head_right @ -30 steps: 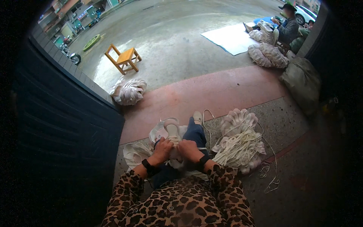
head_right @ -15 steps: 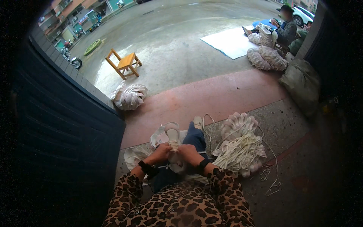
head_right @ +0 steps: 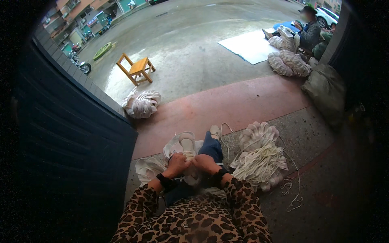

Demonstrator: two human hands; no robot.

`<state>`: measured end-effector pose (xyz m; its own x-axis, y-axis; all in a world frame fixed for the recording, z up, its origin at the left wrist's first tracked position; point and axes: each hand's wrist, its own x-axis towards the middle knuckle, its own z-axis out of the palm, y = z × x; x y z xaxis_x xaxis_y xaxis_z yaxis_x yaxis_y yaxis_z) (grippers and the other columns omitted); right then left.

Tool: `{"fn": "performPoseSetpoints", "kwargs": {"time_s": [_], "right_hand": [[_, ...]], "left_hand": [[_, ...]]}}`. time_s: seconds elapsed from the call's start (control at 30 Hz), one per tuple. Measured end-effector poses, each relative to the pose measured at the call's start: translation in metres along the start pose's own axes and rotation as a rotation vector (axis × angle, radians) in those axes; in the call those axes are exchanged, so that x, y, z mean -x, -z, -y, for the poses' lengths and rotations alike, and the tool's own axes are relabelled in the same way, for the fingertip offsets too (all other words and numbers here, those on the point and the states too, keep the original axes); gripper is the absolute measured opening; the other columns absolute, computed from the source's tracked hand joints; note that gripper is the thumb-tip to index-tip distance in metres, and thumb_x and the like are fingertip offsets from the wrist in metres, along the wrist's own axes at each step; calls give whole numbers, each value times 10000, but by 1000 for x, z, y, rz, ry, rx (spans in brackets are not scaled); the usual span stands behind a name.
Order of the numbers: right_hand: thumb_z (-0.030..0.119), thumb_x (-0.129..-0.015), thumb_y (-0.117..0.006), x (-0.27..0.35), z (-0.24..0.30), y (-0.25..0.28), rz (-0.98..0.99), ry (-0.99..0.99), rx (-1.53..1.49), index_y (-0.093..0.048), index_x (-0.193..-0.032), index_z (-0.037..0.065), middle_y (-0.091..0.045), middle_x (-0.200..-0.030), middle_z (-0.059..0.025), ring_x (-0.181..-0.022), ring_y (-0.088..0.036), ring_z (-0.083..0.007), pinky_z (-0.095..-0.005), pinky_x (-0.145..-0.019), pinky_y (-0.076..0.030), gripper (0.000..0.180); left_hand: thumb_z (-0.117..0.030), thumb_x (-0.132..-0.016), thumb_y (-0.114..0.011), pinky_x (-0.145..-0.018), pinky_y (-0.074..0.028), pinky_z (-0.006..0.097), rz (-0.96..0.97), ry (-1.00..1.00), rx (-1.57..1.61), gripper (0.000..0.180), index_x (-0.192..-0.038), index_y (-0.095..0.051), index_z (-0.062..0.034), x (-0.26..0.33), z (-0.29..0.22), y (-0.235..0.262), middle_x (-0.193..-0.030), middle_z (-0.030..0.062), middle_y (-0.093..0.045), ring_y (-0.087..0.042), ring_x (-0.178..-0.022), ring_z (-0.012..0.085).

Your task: The recorder is threading laces through the eyelets of a white sneaker.

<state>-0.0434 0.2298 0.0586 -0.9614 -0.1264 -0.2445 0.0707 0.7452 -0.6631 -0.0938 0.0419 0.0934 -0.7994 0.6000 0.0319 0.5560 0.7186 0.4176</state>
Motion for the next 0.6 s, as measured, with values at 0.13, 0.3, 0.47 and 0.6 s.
{"fn": "performPoseSetpoints", "kwargs": {"time_s": [0.13, 0.3, 0.47, 0.6], "right_hand": [[383, -937, -506, -5, -6, -4, 5, 28, -29, -695, -897, 0, -690, -910, -247, -897, -661, -445, -530, -791, -517, 429], [377, -939, -498, -2, -4, -5, 8, 63, -30, -703, -892, -17, -681, -895, -268, -887, -664, -442, -528, -791, -519, 446], [319, -924, -546, -8, -7, -3, -18, 82, -40, -686, -876, -15, -676, -880, -261, -873, -656, -445, -519, -769, -518, 365], [226, -924, -569, -15, -65, -4, 16, 261, 47, -691, -891, 6, -684, -793, -216, -751, -663, -417, -480, -693, -520, 254]], "left_hand": [[-327, -790, -668, -757, -520, 469, 28, 20, 73, 376, -786, -730, 44, -4, 7, -6, -846, 252, -666, -644, -795, 414], [-370, -787, -679, -733, -506, 470, 123, 134, 421, 428, -816, -721, 55, -2, 23, -4, -870, 270, -668, -644, -798, 415], [-403, -800, -666, -732, -508, 480, 43, 18, 113, 449, -835, -719, 41, -2, 26, -3, -857, 262, -674, -654, -802, 405], [-431, -801, -662, -722, -537, 457, 92, 80, 118, 436, -810, -730, 0, -9, 32, -11, -835, 244, -694, -687, -790, 382]]}}
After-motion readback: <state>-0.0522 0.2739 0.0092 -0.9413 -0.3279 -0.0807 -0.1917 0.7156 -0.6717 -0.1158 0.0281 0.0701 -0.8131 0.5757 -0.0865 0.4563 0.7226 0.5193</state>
